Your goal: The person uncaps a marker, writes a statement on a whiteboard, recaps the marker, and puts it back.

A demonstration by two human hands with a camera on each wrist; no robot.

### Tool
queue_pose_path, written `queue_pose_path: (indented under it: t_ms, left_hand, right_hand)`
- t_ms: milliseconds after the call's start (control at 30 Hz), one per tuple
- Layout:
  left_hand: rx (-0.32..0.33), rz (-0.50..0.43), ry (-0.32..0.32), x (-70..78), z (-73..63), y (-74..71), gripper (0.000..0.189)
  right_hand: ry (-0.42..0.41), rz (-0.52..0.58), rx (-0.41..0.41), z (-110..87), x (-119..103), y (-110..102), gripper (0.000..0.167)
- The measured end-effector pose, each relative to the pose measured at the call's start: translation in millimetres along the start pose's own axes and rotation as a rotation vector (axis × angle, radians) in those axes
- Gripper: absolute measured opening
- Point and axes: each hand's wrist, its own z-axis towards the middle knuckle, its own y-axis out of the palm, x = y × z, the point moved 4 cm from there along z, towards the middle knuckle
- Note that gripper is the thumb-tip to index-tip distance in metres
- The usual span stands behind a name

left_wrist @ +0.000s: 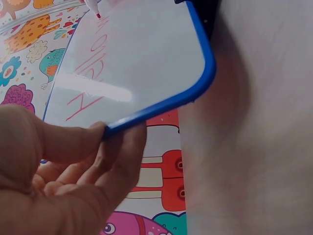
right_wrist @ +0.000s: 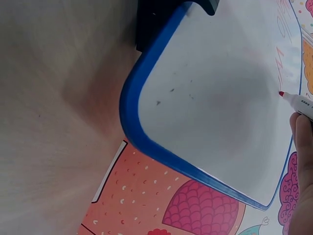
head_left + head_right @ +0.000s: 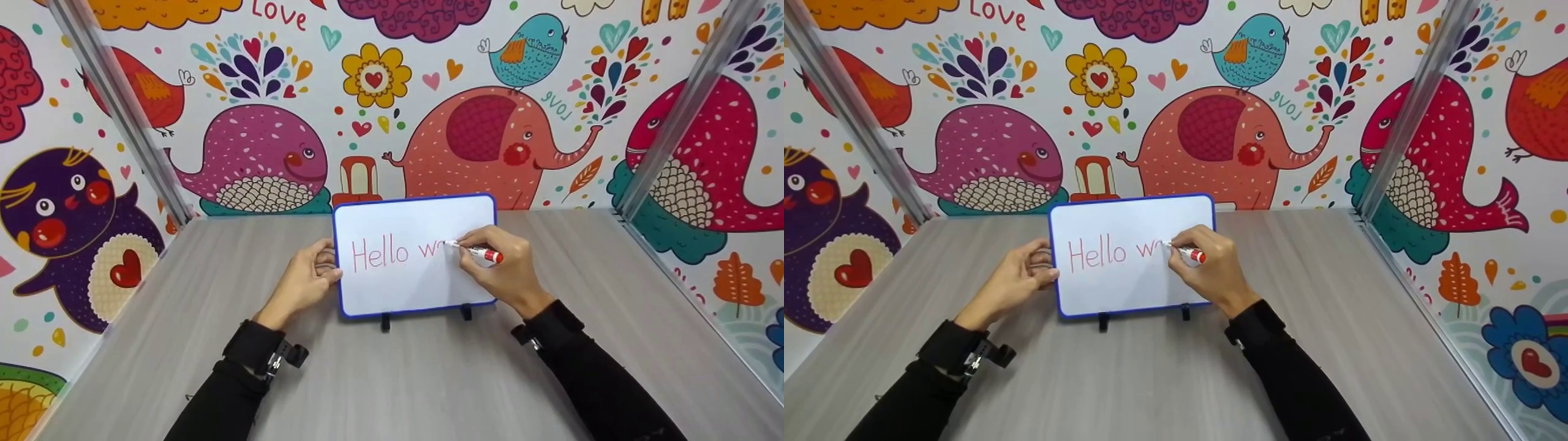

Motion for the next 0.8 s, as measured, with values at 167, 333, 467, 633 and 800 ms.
queue_pose_path:
  t_ms: [167, 333, 467, 633, 800]
  left_hand:
    - [-0.008, 0.001, 0.030, 1.7, -1.3, -0.6, 0.049]
    - [-0.010, -0.006, 0.022, 2.4, -1.8, -0.5, 0.050]
    - [-0.012, -0.009, 0.017, 2.8, -1.7, -0.5, 0.050]
    - [-0.006, 0.006, 0.011, 2.4, -1.4, -0.3, 0.052]
    - [-0.002, 0.009, -0.005, 2.2, -1.5, -0.2, 0.054]
  right_hand:
    - [-0.015, -0.008, -0.006, 0.1, -0.1, -1.5, 0.020]
    - [-0.015, -0.003, -0.037, -2.0, 1.5, -1.5, 0.018]
    - [-0.014, 0.003, -0.051, -3.4, 2.4, -0.1, 0.016]
    - [-0.021, 0.016, -0.069, -4.4, 1.4, 2.8, 0.016]
    - [-0.011, 0.040, -0.088, -3.5, -0.6, 5.4, 0.009]
